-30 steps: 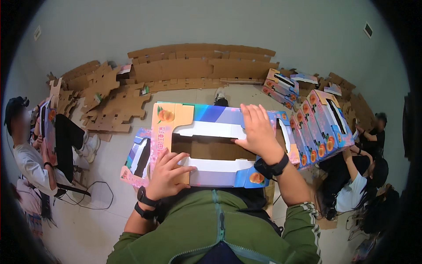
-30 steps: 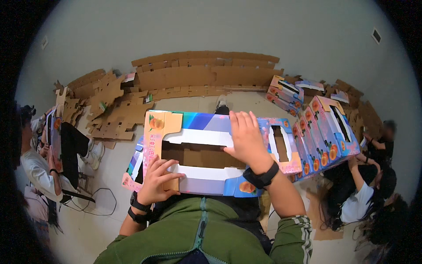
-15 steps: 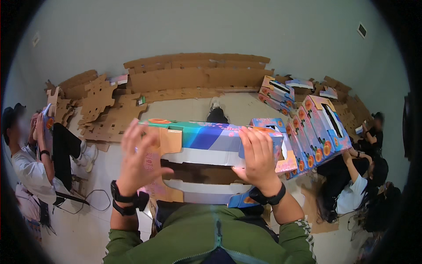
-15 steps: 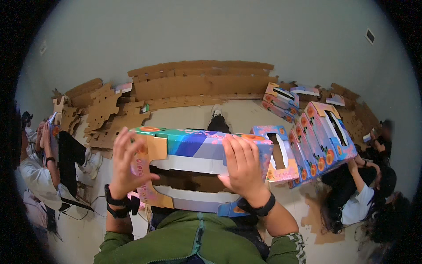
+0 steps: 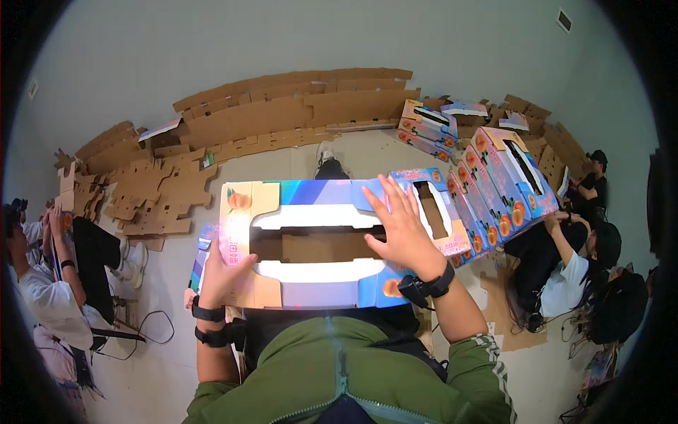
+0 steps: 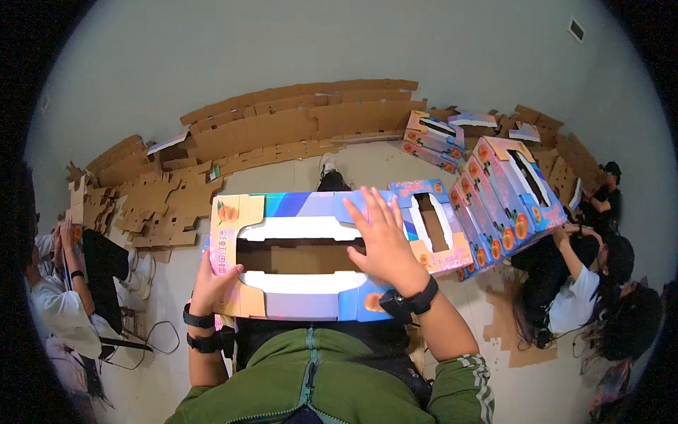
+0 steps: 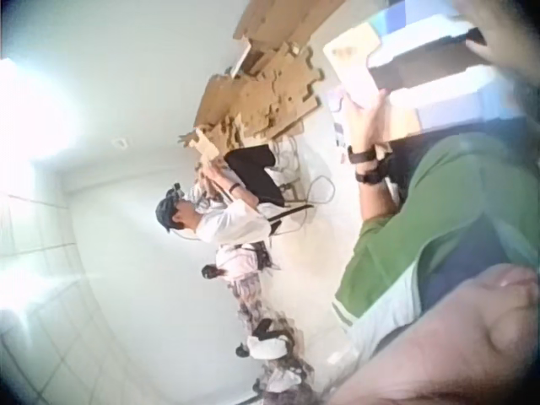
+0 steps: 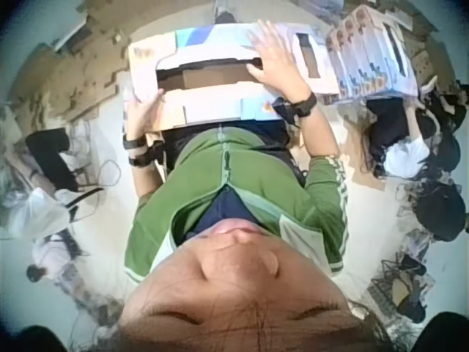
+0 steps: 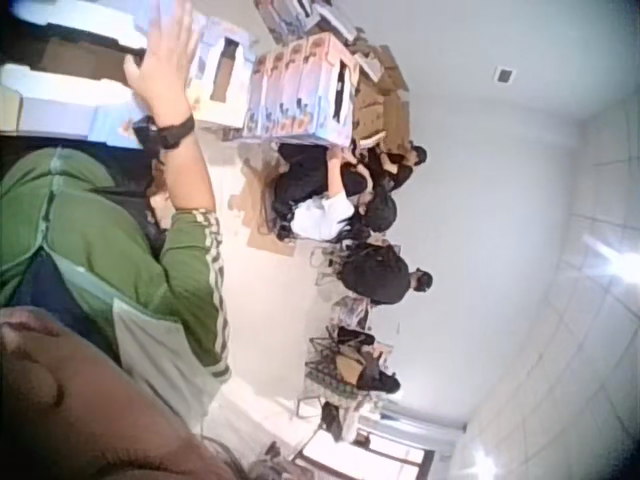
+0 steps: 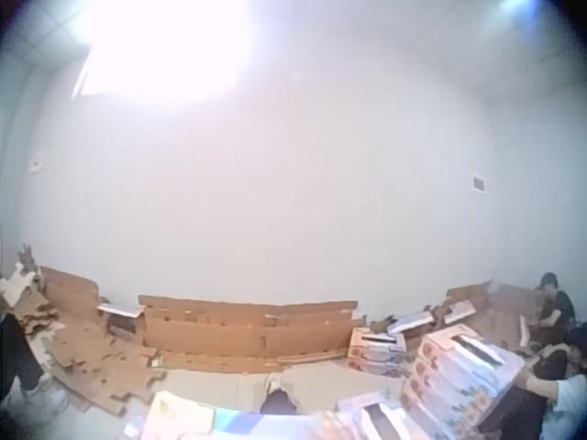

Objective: Assemble cardboard fruit boxes by folding and pressing the pre-cut flaps into place.

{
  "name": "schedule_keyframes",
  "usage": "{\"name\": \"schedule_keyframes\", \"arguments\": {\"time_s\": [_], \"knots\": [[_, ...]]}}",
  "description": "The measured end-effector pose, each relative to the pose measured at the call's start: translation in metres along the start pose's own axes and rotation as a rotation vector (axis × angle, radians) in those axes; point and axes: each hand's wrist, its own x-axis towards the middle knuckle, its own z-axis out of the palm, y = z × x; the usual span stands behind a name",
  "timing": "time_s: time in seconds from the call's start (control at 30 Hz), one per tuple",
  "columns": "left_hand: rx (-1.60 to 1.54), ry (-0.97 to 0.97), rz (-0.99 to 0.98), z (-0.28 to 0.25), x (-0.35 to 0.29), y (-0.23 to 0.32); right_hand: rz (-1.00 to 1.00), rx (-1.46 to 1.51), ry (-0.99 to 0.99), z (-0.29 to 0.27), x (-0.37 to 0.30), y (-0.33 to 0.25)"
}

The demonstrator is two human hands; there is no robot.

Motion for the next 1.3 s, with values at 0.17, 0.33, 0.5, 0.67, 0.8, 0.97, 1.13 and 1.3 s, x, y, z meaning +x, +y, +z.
{"name": "schedule_keyframes", "arguments": {"time_s": [0.17, 0.33, 0.5, 0.67, 0.8, 0.97, 1.13, 1.3], "knots": [[-0.192, -0.062, -0.221, 0.001, 0.009, 0.003, 0.232, 0.023, -0.194, -0.018, -0.026, -0.005], [-0.231, -0.033, -0.163, 0.004, 0.012, -0.009, 0.523, 0.104, -0.389, -0.023, -0.052, -0.012], [-0.056, -0.046, 0.044, 0.019, -0.011, -0.003, 0.536, 0.305, -0.451, 0.019, -0.056, 0.04], [0.856, -0.062, 0.265, 0.053, -0.069, 0.032, 0.365, 0.303, -0.282, 0.053, -0.012, 0.153], [0.936, -0.034, 0.581, 0.06, -0.044, 0.057, 0.241, 0.286, -0.517, 0.068, 0.019, 0.201], [0.64, -0.158, 0.659, 0.08, 0.056, 0.06, 0.01, 0.576, -0.64, 0.09, 0.027, 0.189], [-0.239, -0.412, -0.117, 0.079, 0.141, 0.039, -0.043, 0.665, -0.626, 0.086, 0.046, 0.152], [0.01, -0.683, -0.147, 0.098, 0.128, 0.016, -0.335, 0.473, -0.588, 0.077, 0.052, 0.124]]}}
